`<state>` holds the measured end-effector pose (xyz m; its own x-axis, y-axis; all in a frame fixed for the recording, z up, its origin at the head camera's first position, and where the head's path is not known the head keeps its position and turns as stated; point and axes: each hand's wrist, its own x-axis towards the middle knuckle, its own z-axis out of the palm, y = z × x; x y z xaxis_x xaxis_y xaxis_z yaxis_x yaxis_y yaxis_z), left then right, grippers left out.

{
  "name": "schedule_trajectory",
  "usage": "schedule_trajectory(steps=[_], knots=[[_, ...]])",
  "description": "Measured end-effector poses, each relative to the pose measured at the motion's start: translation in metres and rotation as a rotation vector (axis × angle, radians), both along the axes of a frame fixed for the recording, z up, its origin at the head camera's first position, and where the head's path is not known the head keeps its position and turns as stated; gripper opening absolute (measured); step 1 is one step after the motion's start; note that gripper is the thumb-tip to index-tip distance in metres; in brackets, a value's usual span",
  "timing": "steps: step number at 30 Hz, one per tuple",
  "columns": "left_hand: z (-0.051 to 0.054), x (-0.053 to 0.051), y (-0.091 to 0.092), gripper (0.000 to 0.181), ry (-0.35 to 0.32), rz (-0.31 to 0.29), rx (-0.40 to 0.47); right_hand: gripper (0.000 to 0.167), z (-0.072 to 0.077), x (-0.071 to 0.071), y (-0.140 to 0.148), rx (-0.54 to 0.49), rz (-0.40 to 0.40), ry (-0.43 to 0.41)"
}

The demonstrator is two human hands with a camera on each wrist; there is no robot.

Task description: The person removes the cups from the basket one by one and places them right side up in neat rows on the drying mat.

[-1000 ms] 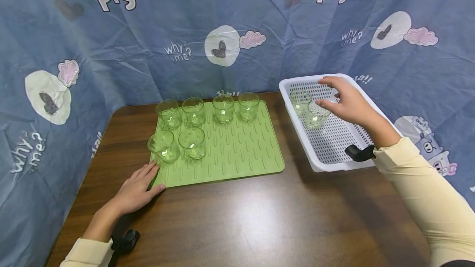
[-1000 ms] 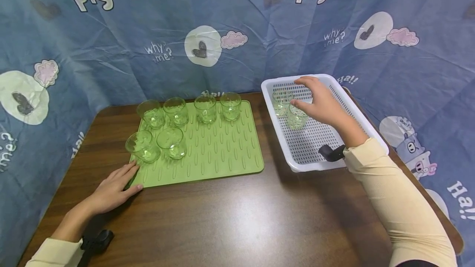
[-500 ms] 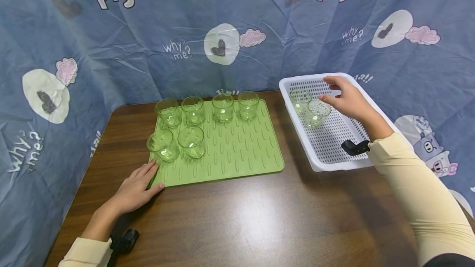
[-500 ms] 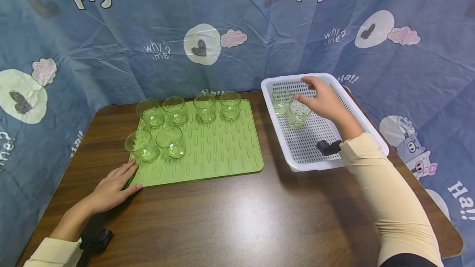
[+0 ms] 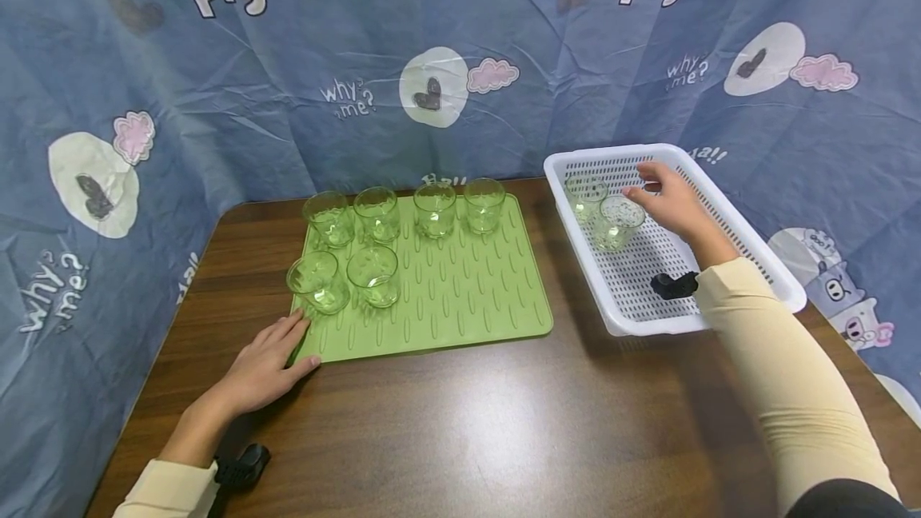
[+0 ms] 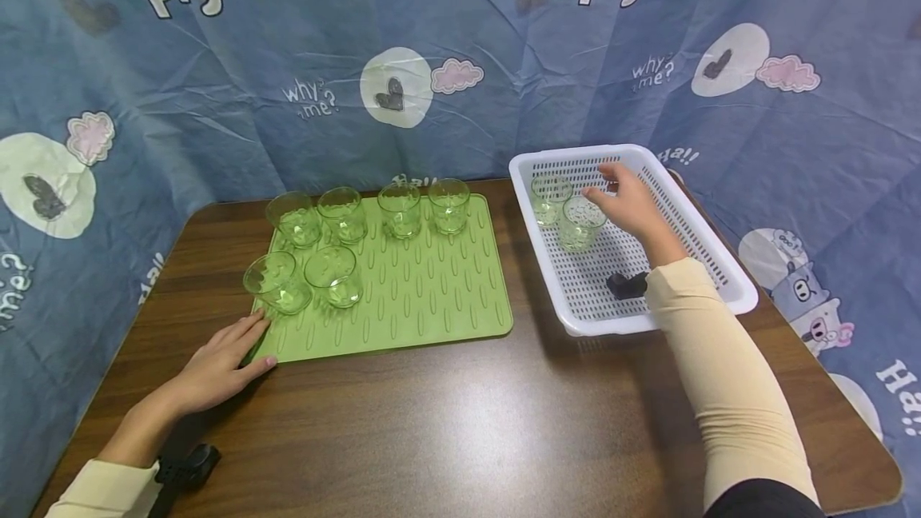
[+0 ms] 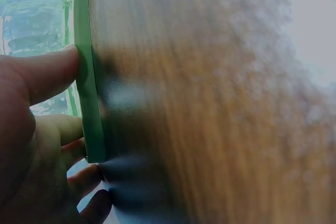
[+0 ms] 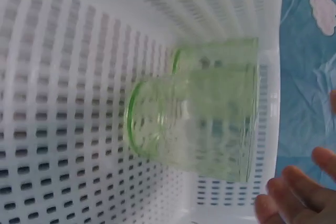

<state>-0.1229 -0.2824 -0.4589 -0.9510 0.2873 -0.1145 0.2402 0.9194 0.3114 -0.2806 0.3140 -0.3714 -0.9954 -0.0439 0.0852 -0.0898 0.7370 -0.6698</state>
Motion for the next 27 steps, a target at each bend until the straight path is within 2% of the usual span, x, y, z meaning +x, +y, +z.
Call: schedule_trajectory(steps=[3,7,13,16,22,27], knots=[[-0.001,0.0,0.0,0.076,0.002,0.0,-0.003,0.067,-0.004,-0.003,0.0,-0.022,-0.017,-0.009],[-0.001,0.0,0.0,0.076,0.001,0.003,-0.006,0.07,-0.009,-0.007,0.001,0.002,0.013,-0.044],[-0.002,0.0,0.0,0.076,-0.001,-0.001,-0.001,0.084,-0.017,-0.009,0.005,0.057,0.082,-0.208],[-0.002,0.001,0.0,0.075,0.004,-0.002,-0.002,0.087,-0.02,-0.01,0.005,0.063,0.097,-0.257],[-0.001,0.003,0.0,0.075,-0.002,0.002,0.002,0.09,-0.021,-0.01,0.002,0.048,0.136,-0.291],[0.0,0.002,0.001,0.075,0.0,0.001,0.004,0.091,-0.023,-0.012,0.0,0.04,0.168,-0.287]])
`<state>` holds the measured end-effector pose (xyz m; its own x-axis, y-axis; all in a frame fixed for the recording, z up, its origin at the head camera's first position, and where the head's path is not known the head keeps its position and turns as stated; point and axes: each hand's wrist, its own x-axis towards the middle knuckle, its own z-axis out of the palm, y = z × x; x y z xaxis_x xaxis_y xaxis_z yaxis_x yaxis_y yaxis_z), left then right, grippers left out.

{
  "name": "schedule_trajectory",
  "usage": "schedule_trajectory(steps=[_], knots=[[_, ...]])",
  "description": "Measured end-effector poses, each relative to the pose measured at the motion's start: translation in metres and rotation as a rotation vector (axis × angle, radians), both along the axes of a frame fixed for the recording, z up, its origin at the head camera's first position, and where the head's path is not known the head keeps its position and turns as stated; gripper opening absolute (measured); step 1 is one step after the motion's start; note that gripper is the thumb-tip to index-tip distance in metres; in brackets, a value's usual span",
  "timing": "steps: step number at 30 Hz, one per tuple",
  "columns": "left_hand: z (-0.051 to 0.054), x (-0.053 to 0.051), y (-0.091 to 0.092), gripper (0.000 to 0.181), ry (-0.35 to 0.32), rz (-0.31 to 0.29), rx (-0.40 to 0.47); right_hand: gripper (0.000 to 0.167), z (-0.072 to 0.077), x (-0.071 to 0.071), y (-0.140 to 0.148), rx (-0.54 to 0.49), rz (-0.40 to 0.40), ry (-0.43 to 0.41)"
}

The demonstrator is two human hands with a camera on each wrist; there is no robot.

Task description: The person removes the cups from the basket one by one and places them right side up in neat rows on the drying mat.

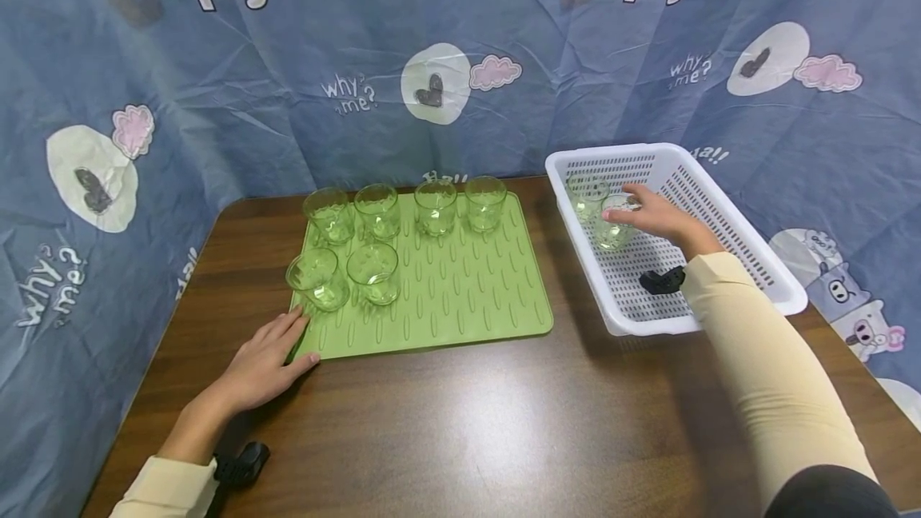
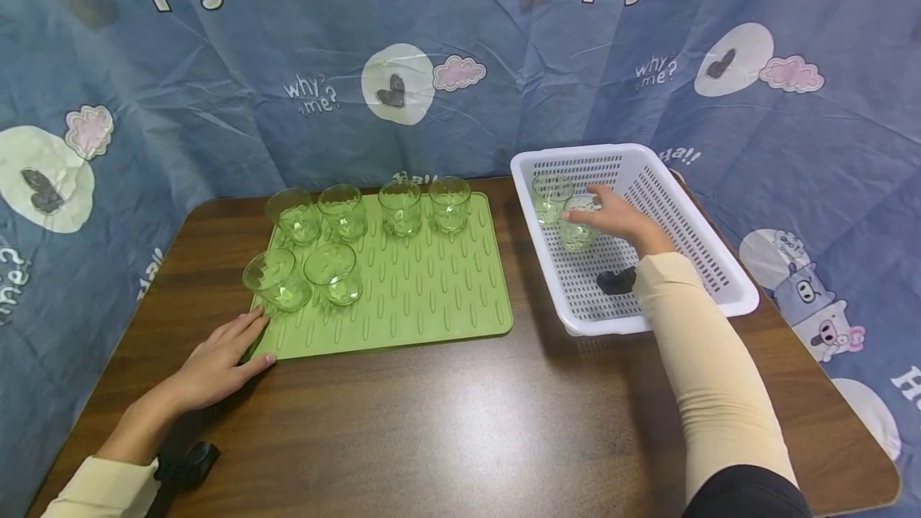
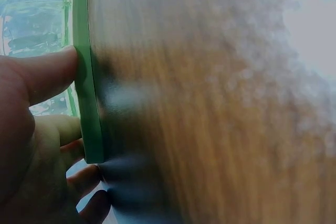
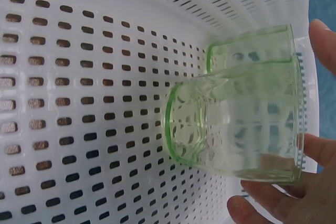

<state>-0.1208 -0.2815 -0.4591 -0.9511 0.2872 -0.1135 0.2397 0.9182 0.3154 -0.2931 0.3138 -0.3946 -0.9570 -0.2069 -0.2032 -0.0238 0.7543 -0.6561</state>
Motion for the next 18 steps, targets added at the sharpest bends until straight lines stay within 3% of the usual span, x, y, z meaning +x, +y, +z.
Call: schedule_trajectory(steps=[18], knots=[[-0.0016,-0.0042,-0.0023,0.075,-0.003,-0.006,-0.009,0.095,-0.0095,-0.0023,0.0031,-0.029,0.027,-0.021]])
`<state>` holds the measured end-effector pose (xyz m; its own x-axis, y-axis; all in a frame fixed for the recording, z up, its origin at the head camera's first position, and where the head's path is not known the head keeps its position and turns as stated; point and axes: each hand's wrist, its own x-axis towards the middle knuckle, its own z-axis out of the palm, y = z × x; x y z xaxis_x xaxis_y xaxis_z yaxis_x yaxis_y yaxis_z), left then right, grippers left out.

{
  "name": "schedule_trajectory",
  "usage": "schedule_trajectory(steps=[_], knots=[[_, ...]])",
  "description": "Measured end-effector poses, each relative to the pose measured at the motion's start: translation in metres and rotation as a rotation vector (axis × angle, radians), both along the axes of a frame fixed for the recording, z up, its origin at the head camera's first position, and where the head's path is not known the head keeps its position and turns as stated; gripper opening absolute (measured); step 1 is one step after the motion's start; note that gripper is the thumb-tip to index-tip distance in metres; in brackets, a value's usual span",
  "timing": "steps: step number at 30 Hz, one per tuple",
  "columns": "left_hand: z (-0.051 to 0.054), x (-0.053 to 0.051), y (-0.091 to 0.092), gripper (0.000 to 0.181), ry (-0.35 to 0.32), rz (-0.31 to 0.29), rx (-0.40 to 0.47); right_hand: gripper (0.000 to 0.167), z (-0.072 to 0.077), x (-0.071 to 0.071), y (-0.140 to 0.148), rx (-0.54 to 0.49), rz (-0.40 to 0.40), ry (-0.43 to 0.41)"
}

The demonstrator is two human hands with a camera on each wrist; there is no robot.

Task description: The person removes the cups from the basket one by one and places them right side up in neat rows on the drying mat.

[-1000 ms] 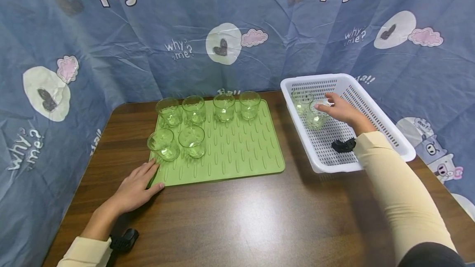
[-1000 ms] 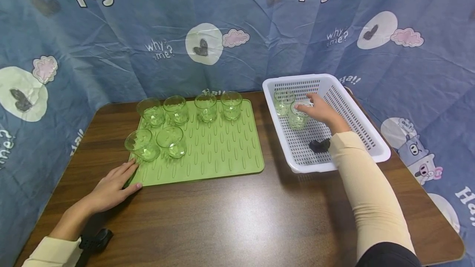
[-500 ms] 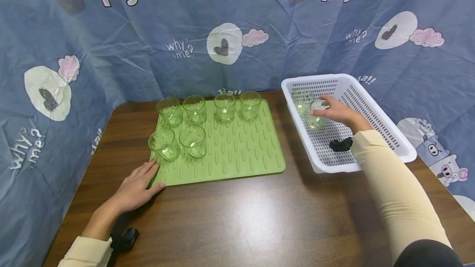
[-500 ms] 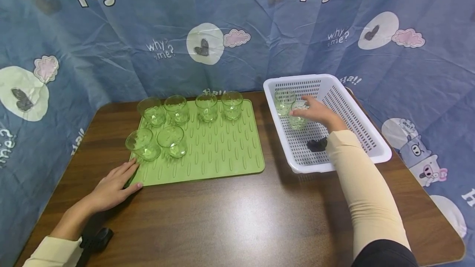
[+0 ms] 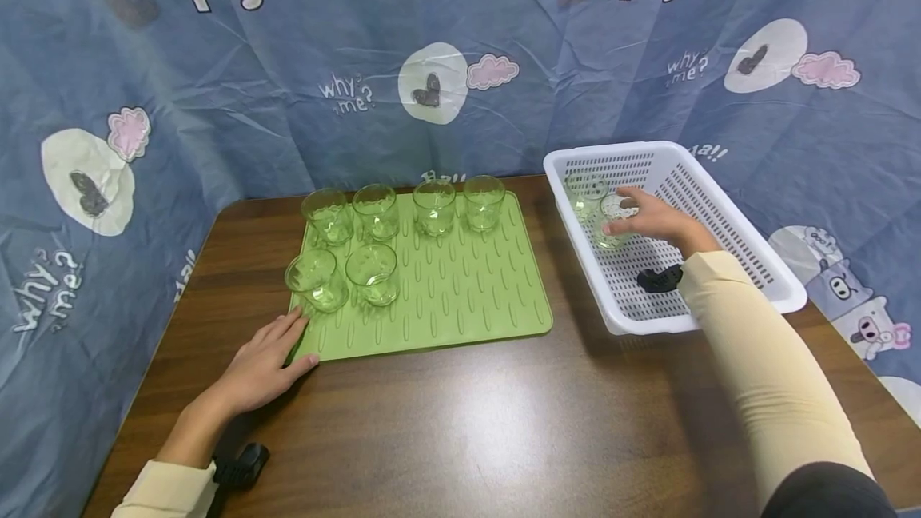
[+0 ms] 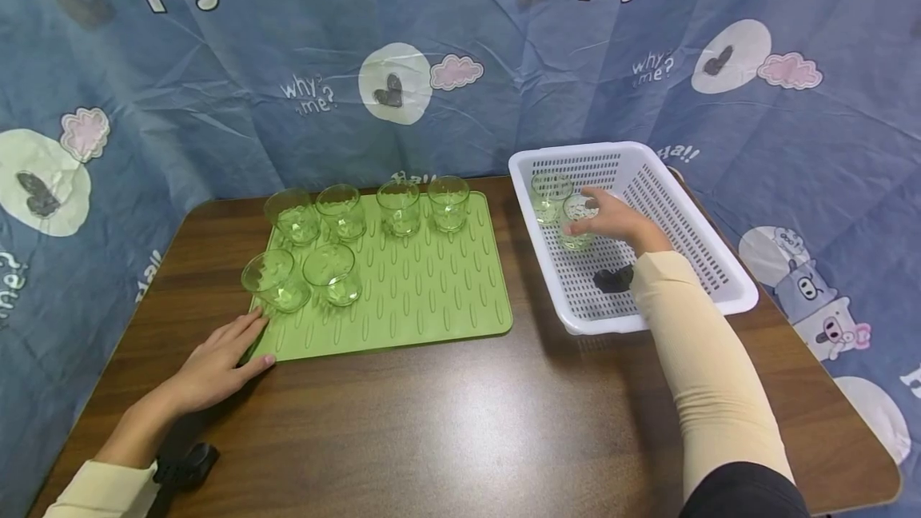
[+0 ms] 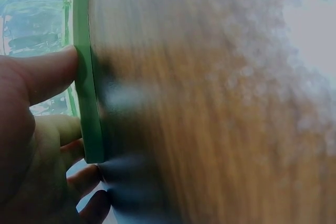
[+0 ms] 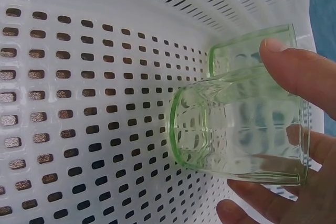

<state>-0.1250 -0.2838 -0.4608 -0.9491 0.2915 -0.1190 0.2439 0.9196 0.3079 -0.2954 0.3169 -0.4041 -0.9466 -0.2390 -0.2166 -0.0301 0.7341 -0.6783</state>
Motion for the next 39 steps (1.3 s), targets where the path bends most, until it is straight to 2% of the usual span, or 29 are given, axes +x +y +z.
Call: schedule_trajectory(steps=[10,17,22,29,39], knots=[[-0.002,0.001,-0.001,0.075,0.011,0.001,0.007,0.094,0.001,0.002,0.0,-0.002,0.002,-0.005],[-0.003,0.0,-0.001,0.075,0.019,0.003,0.006,0.092,0.006,0.005,-0.001,0.059,-0.019,0.045],[-0.003,0.0,-0.001,0.075,0.015,0.005,0.004,0.091,0.011,0.005,-0.002,0.066,-0.041,0.084],[-0.002,0.0,0.0,0.076,0.002,0.006,0.002,0.09,0.017,0.008,0.0,-0.025,-0.105,0.091],[-0.001,0.0,-0.001,0.075,0.001,-0.002,-0.001,0.08,0.03,0.016,-0.006,-0.056,-0.08,0.144]])
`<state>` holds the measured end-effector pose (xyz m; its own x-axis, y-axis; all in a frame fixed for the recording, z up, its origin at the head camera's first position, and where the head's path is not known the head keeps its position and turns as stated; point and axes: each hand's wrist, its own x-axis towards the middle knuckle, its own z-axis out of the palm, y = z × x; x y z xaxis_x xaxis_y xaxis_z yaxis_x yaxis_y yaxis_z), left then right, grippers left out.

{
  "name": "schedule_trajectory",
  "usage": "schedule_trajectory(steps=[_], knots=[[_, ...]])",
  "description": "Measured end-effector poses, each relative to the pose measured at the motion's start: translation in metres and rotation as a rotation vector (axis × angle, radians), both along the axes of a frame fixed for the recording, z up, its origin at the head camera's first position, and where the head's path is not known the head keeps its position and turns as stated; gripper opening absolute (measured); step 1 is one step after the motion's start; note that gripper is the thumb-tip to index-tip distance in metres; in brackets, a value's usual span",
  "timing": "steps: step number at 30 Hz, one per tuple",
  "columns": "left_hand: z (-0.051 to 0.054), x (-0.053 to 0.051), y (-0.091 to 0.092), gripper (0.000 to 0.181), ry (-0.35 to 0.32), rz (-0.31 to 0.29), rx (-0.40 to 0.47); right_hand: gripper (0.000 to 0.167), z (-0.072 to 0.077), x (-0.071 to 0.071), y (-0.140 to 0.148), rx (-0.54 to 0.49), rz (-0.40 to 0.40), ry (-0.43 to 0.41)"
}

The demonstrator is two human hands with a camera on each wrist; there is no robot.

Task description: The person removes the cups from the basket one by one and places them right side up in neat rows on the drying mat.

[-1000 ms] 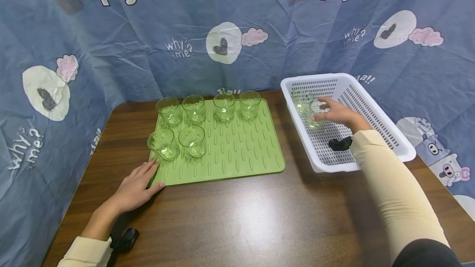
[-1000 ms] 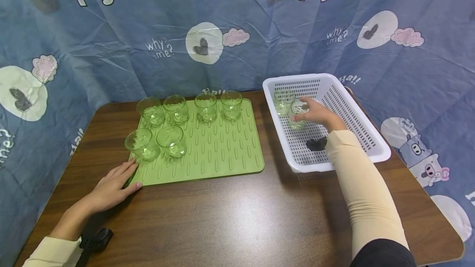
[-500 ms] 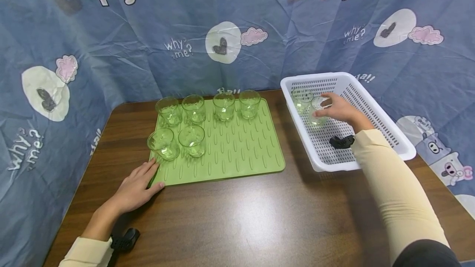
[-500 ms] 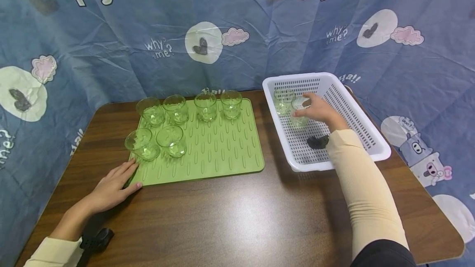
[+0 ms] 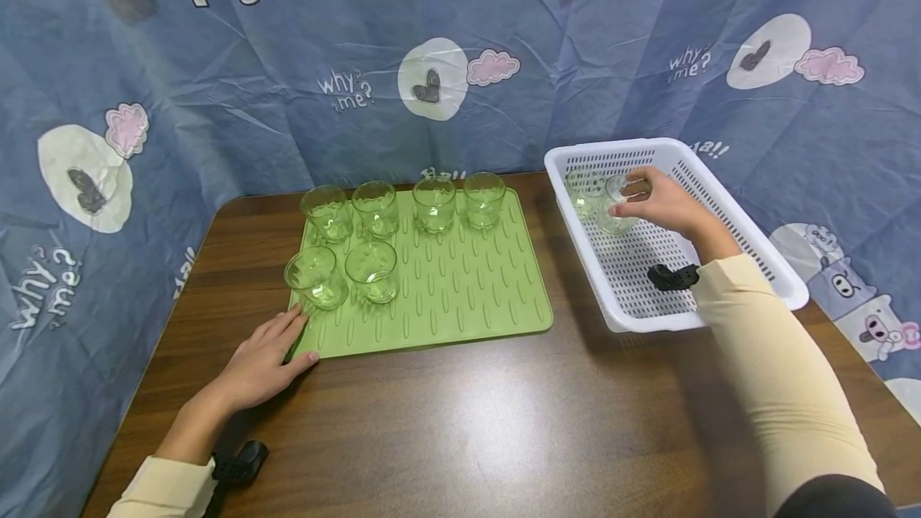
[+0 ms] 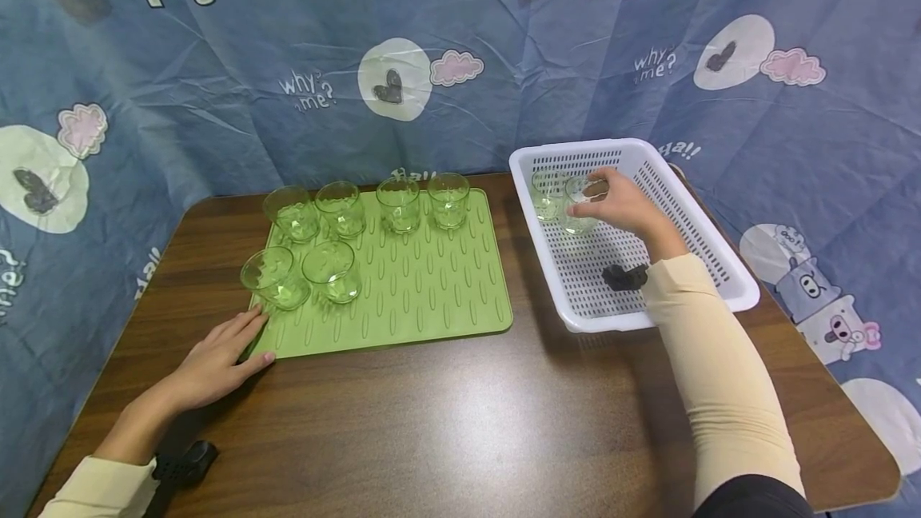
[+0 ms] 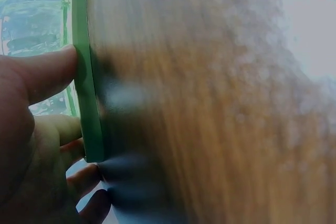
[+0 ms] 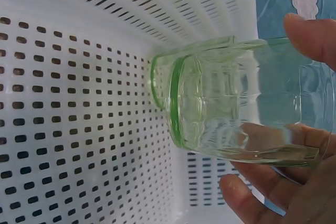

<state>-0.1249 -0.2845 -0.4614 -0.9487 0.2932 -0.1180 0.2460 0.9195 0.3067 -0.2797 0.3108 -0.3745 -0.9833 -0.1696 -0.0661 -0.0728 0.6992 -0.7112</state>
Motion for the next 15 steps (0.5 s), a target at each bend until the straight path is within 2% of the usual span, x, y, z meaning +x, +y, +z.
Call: schedule_trajectory(steps=[6,11,15], knots=[[0.001,-0.001,0.001,0.075,-0.001,-0.003,-0.001,0.079,0.007,0.005,-0.003,0.003,-0.007,0.048],[0.002,0.0,0.001,0.075,-0.007,-0.001,0.0,0.077,0.018,0.013,-0.011,0.015,0.005,0.168],[0.002,0.0,0.001,0.076,-0.009,0.0,-0.001,0.077,0.032,0.025,-0.024,0.004,0.025,0.27]])
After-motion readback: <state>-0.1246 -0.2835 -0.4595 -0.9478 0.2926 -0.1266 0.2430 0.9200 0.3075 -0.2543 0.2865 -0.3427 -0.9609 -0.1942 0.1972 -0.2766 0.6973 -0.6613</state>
